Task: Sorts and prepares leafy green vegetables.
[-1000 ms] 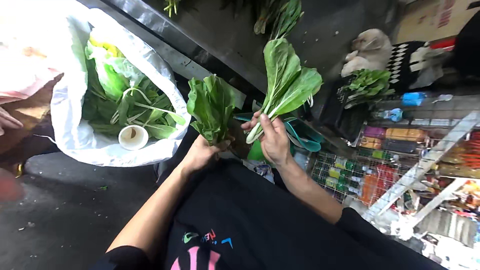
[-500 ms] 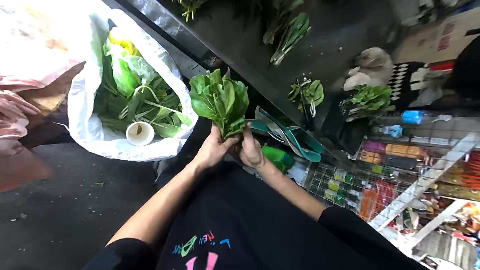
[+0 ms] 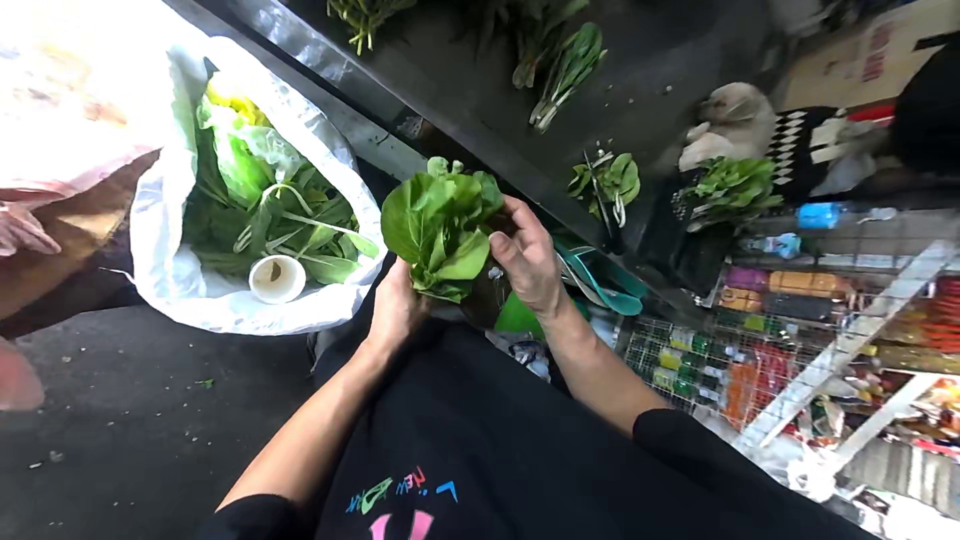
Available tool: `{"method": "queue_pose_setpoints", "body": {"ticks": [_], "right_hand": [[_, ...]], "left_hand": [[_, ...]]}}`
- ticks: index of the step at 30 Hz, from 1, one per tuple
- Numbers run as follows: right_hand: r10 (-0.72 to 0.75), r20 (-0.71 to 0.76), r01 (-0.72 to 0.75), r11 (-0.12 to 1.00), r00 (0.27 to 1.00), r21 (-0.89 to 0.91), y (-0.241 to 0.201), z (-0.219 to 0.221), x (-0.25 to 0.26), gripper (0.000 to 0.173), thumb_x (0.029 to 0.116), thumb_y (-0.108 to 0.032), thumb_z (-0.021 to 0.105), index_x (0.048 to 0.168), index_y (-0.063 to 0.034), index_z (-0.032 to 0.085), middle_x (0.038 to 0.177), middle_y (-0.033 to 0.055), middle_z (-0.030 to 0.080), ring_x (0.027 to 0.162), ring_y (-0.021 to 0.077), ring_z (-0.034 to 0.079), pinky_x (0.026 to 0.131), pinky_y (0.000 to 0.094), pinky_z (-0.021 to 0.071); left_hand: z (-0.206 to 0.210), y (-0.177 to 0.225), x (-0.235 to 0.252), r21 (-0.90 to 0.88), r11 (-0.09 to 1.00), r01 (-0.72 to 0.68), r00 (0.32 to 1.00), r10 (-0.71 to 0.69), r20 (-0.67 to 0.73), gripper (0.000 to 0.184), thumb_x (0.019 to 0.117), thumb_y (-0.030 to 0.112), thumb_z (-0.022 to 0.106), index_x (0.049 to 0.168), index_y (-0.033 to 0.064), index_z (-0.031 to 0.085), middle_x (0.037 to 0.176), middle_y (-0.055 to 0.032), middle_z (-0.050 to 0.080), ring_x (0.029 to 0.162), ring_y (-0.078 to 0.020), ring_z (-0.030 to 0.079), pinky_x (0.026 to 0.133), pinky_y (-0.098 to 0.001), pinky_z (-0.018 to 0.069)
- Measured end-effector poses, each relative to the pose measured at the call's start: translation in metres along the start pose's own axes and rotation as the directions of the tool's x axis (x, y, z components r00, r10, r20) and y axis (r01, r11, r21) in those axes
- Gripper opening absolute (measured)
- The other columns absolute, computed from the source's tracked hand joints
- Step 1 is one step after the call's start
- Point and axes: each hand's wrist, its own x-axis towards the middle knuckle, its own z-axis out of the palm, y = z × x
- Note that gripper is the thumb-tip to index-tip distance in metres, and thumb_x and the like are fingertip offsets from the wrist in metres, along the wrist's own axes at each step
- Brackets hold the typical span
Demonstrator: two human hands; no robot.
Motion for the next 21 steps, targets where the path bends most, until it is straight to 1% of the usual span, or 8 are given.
{"method": "queue_pose_setpoints", "body": {"ticks": [3,6,9,11,13,16,18,21], "right_hand": [[-0.057,0.017,0.056,0.995,0.998,0.082,-0.012,-0.006,0.001,0.065,0.1013,-0.053,0.057,0.14,-0.0003,0.054,0.135,0.0088,0.06,0.12,0.0153,0.062,0.1,0.0354,0.0557],[-0.003,-0.022,0.006,0.987,1.0,0.161,-0.021,-0.012,0.002,0.059,0.1037,-0.053,0.049,0.136,-0.0044,0.058,0.129,0.0072,0.064,0.116,0.0162,0.063,0.098,0.0363,0.0551],[-0.132,-0.019,0.133,0.979,0.991,0.154,-0.03,-0.023,0.003,0.037,0.0997,-0.028,0.063,0.128,-0.0041,0.063,0.13,0.0089,0.064,0.119,0.0208,0.063,0.102,0.0395,0.0541],[-0.224,0.096,0.22,0.974,0.97,0.048,-0.038,-0.032,0.003,0.035,0.0926,-0.026,0.074,0.122,-0.0075,0.07,0.137,0.0073,0.059,0.126,0.0199,0.058,0.104,0.037,0.0538],[-0.221,0.21,0.248,0.962,0.952,-0.115,-0.043,-0.037,0.003,0.033,0.0885,-0.028,0.079,0.116,-0.0101,0.075,0.147,0.0119,0.054,0.138,0.0245,0.05,0.112,0.0397,0.0489],[-0.237,0.235,0.302,0.906,0.943,-0.298,-0.042,-0.039,0.007,0.014,0.0887,-0.024,0.077,0.097,-0.0138,0.08,0.144,0.0154,0.058,0.146,0.0313,0.042,0.121,0.0461,0.0392],[-0.265,0.197,0.316,0.896,0.944,-0.311,-0.043,-0.039,0.012,0.013,0.0903,-0.023,0.076,0.094,-0.0109,0.08,0.138,0.0148,0.063,0.143,0.0311,0.046,0.12,0.046,0.0403],[-0.288,0.157,0.323,0.897,0.945,-0.302,-0.045,-0.038,0.022,0.013,0.091,-0.017,0.077,0.095,-0.005,0.078,0.129,0.0146,0.069,0.134,0.0267,0.057,0.115,0.0413,0.0475]], "left_hand": [[-0.003,-0.007,-0.006,0.041,0.992,-0.123,0.99,0.125,-0.062,0.035,0.0824,0.008,0.074,0.112,-0.0077,0.065,0.106,-0.0254,0.069,0.1,-0.0387,0.07,0.09,-0.0567,0.0551],[-0.015,-0.006,-0.007,0.066,0.994,-0.082,0.997,0.081,0.018,0.035,0.0825,0.009,0.073,0.112,-0.009,0.066,0.109,-0.0277,0.069,0.106,-0.0422,0.068,0.094,-0.0597,0.0516],[-0.018,-0.012,-0.009,0.081,0.995,-0.056,0.997,0.051,0.064,0.039,0.0843,0.007,0.071,0.119,-0.009,0.065,0.115,-0.0282,0.068,0.113,-0.0421,0.065,0.1,-0.0587,0.0491],[-0.019,-0.013,-0.011,0.094,0.993,-0.074,0.994,0.067,0.082,0.037,0.0862,0.005,0.069,0.12,-0.0093,0.065,0.118,-0.0287,0.067,0.115,-0.0431,0.064,0.102,-0.0587,0.0478],[-0.018,-0.019,-0.012,0.098,0.982,-0.163,0.985,0.156,0.075,0.035,0.0877,0.003,0.067,0.12,-0.009,0.065,0.121,-0.028,0.067,0.117,-0.0434,0.063,0.103,-0.0586,0.0473],[-0.014,-0.031,-0.007,0.096,0.898,-0.43,0.902,0.431,0.013,0.031,0.09,0.003,0.059,0.119,-0.0037,0.068,0.118,-0.0231,0.069,0.11,-0.0385,0.067,0.096,-0.055,0.0519],[-0.018,-0.027,-0.005,0.121,0.838,-0.533,0.846,0.533,0.033,0.025,0.0953,0.006,0.055,0.116,0.0004,0.068,0.114,-0.0197,0.071,0.106,-0.0351,0.069,0.094,-0.0519,0.0536],[-0.023,-0.019,-0.005,0.188,0.768,-0.613,0.789,0.607,0.093,0.023,0.0956,0.007,0.054,0.115,0.0035,0.066,0.112,-0.017,0.071,0.102,-0.0327,0.07,0.091,-0.049,0.0548]]}}
